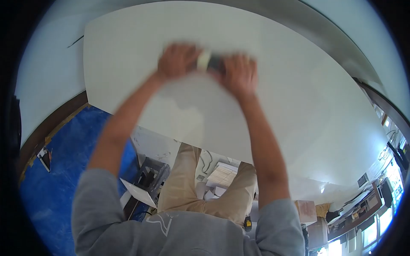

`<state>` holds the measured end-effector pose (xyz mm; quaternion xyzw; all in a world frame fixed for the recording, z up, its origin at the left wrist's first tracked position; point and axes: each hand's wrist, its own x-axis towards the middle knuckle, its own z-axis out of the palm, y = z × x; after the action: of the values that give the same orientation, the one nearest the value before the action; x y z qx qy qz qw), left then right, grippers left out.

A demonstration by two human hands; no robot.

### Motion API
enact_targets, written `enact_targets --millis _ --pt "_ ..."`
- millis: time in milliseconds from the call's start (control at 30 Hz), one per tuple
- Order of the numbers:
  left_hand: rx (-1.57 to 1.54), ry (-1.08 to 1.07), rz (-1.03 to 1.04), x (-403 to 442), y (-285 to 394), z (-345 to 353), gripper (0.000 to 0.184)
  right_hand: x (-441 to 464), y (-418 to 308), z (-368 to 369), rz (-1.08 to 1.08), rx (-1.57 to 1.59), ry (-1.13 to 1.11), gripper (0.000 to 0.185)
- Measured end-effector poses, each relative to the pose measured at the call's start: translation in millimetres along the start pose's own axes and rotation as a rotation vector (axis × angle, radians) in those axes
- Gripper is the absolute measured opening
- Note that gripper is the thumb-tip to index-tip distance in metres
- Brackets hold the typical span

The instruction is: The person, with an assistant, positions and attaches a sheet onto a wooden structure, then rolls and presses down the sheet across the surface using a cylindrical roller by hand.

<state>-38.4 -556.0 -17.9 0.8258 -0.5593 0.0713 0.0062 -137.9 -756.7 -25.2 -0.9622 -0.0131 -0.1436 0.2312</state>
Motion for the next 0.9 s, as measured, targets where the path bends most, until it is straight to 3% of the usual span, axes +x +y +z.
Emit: enact_targets --millis 67,133,200,267,333,400,500,567,667,700,733,767,867,900 --pt "-0.080 0.000 -0.063 50 -78 6 0.050 87 20 22 -0.056 -0.054 0.132 0.043" --pt "-0.073 0.127 -0.083 64 -110 12 0.047 125 24 25 -0.068 -0.116 0.086 0.043" --pt "-0.073 0.158 -0.195 49 -85 8 0.047 116 13 20 -0.038 -0.167 0.034 0.043" --pt "-0.109 0.080 -0.224 -16 -28 7 0.047 36 -20 26 -0.063 -0.231 0.080 0.042" --pt "-0.133 -0.015 -0.216 -101 43 -12 0.045 -53 -70 15 0.085 -0.081 -0.348 0.044" --pt "-0.365 -0.127 -0.320 -155 85 -54 0.045 -95 -127 -4 0.075 0.110 -0.373 0.048" --pt "-0.359 -0.025 -0.221 -161 56 -47 0.047 -76 -139 9 -0.018 0.087 -0.237 0.050" --pt "-0.142 -0.037 -0.074 -141 5 -16 0.049 -46 -117 37 -0.037 -0.087 -0.225 0.051" --pt "-0.136 0.107 -0.049 -59 -100 2 0.050 65 -83 60 -0.058 -0.135 0.019 0.047" --pt "-0.119 0.099 -0.060 -35 -129 1 0.048 101 -71 64 -0.030 -0.166 -0.063 0.048" --pt "-0.102 0.120 -0.089 -17 -153 3 0.046 133 -58 72 -0.093 -0.192 0.046 0.048" --pt "-0.103 0.154 -0.119 -5 -170 9 0.046 158 -54 73 -0.047 -0.208 -0.021 0.050" --pt "-0.096 0.196 -0.267 -18 -150 2 0.047 155 -68 69 -0.050 -0.170 0.035 0.050" --pt "-0.113 0.088 -0.342 -43 -116 -3 0.048 128 -79 68 -0.074 -0.206 0.035 0.048"
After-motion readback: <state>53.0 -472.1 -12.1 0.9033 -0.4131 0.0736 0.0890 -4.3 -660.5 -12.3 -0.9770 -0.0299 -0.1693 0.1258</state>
